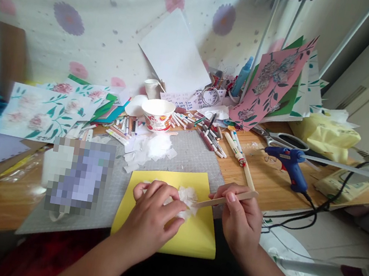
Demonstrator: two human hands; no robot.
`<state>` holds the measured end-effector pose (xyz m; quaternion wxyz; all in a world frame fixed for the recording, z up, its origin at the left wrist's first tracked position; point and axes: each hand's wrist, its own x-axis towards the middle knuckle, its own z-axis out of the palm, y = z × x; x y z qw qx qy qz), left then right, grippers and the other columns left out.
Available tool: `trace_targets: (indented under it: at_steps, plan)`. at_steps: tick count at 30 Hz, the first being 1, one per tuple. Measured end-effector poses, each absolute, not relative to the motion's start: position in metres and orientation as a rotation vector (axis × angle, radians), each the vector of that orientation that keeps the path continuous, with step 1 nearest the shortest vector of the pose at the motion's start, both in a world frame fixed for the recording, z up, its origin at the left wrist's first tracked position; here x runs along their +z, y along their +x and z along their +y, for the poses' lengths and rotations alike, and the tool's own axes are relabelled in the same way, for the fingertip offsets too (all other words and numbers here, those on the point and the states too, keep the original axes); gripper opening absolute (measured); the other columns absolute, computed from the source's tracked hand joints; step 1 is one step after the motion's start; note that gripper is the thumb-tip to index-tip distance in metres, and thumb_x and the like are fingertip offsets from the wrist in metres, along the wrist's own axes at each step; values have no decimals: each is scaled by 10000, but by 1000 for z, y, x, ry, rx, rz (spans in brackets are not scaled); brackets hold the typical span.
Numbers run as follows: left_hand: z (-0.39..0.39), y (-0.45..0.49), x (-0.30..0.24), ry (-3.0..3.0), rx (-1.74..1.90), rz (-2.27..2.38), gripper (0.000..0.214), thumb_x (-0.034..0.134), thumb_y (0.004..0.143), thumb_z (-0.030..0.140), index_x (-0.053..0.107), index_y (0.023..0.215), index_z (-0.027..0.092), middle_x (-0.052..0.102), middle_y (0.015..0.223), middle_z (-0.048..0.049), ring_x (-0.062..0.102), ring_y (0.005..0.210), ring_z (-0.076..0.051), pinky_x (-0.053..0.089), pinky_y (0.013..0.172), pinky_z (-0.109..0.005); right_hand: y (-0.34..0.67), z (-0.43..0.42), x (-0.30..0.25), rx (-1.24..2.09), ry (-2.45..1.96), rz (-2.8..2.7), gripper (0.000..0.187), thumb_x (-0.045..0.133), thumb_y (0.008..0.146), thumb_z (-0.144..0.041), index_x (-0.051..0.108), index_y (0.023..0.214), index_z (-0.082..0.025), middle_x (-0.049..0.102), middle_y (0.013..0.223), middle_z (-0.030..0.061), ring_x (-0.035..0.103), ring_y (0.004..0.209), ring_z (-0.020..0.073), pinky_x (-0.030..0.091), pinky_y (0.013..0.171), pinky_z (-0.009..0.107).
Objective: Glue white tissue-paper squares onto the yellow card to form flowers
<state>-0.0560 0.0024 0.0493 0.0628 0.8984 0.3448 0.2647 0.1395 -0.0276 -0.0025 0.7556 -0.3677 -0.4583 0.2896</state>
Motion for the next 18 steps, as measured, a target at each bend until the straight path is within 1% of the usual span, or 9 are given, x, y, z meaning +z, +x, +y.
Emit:
trace_targets:
  at_steps: [3, 7, 9, 11, 13, 15, 18]
  plan:
    - [2, -56, 47, 2745, 766, 1037, 156, 673, 793, 118, 685, 814, 273, 655, 941, 7, 543, 922, -222, 226, 800, -408, 140, -32, -1, 549, -841, -1190, 150, 467, 985, -160, 593, 949, -233, 605, 825, 23, 606, 787, 184, 499, 708, 345]
    - [1, -56, 45, 2740, 747, 1048, 151, 652, 827, 126, 668, 754, 258, 656, 924, 7, 538, 926, -226, 231, 802, -413, 142, -35, 16, 317, -836, -1573, 180, 449, 938, -78, 558, 973, -218, 614, 799, 42, 607, 714, 180, 497, 632, 321]
    - [0, -56, 45, 2722, 778, 1059, 122, 657, 813, 126, 658, 773, 241, 654, 918, 0, 546, 918, -225, 243, 805, -410, 143, -36, 26, 213, -816, -1718, 188, 456, 909, -66, 551, 975, -214, 626, 781, 53, 599, 664, 180, 496, 585, 309]
    - [-1, -57, 45, 2692, 832, 1100, 128, 670, 789, 128, 665, 856, 236, 653, 942, -15, 557, 924, -232, 254, 811, -409, 144, -38, 32, 150, -783, -1791, 190, 460, 891, -71, 551, 977, -214, 638, 771, 61, 604, 643, 186, 500, 561, 307]
    - [-1, -57, 46, 2672, 852, 1136, 228, 683, 773, 139, 674, 972, 250, 651, 984, -26, 564, 943, -241, 258, 817, -410, 145, -39, 32, 137, -750, -1816, 187, 461, 887, -83, 559, 983, -211, 647, 770, 69, 620, 647, 197, 506, 557, 310]
    - [-2, -58, 45, 2673, 826, 1139, 279, 688, 769, 142, 684, 1013, 278, 650, 1007, -22, 562, 963, -244, 254, 822, -410, 147, -41, 26, 168, -732, -1804, 183, 461, 894, -95, 569, 990, -209, 650, 780, 73, 633, 666, 204, 511, 572, 319]
    - [-2, -58, 44, 2690, 782, 1115, 203, 680, 774, 130, 703, 891, 294, 648, 983, -2, 551, 964, -236, 240, 816, -406, 148, -43, 11, 310, -758, -1669, 177, 462, 921, -111, 586, 998, -211, 653, 821, 75, 638, 724, 209, 520, 631, 348]
